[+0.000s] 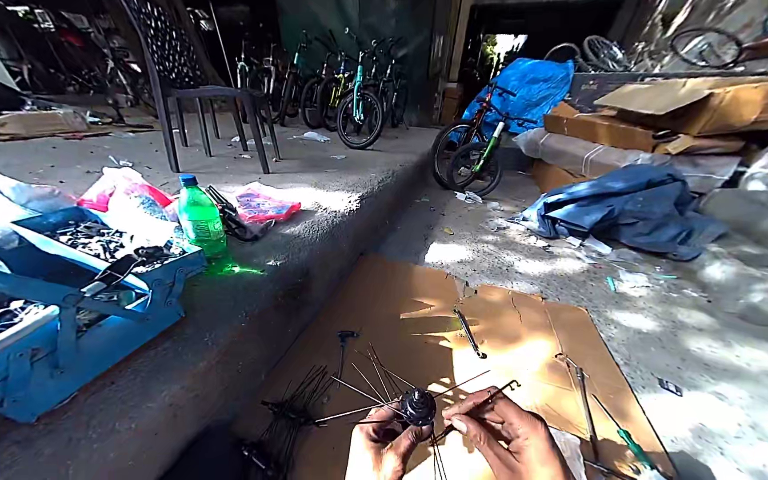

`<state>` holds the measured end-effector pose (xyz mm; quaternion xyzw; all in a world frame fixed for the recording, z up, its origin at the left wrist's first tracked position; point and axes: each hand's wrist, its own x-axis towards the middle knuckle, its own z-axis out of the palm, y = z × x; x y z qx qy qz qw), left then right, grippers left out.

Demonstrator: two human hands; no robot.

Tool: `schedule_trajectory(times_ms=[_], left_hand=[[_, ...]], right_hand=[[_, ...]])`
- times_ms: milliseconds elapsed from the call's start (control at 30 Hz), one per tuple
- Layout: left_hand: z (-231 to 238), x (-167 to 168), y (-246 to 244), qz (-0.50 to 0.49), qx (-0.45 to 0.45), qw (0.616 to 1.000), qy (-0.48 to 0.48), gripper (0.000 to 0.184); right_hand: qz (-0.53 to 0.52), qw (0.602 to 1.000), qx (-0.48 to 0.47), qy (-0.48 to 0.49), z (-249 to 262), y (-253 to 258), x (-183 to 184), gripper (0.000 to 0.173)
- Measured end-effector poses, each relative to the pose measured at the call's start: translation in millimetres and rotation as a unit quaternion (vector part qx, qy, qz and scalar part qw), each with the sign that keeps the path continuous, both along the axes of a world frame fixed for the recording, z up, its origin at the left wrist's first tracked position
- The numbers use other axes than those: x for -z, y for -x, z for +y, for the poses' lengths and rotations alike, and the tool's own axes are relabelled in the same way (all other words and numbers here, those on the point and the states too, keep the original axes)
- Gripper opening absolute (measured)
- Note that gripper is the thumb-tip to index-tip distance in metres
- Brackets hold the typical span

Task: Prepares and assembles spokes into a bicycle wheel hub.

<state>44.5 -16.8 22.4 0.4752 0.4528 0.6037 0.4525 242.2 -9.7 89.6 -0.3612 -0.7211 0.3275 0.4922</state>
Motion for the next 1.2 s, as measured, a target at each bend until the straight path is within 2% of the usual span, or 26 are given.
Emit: schedule_trajectory(times_ms=[133,367,667,900,1200], left_hand=[[3.2,2.4,-0.8,0.0,-0.037,0.999,-0.015,0.027],[4.1,2.3,1.9,0.008,-0.041,0.999,-0.002,0.023],[5.2,5.1,0.4,0.014,-0.047,0.999,0.016,0.022],[6.9,4.3,4.2,0.002,-0.044,0.999,0.021,0.024],[7.6,3.7,4.3,-0.013,-0.032,0.999,0.013,0.025]], right_hand=[[0.003,0.999,0.02,-0.044,-0.9,8.8,7.6,0.012],[0.015,0.999,0.018,-0.045,4.7,12.2,12.8,0.013],[-0.055,0.997,-0.014,-0.049,-0.5,6.8,18.6,0.012],[0.013,0.997,-0.005,-0.08,3.9,12.9,18.1,0.012],[0.017,0.998,-0.026,-0.053,7.7,12.0,21.2,0.011]])
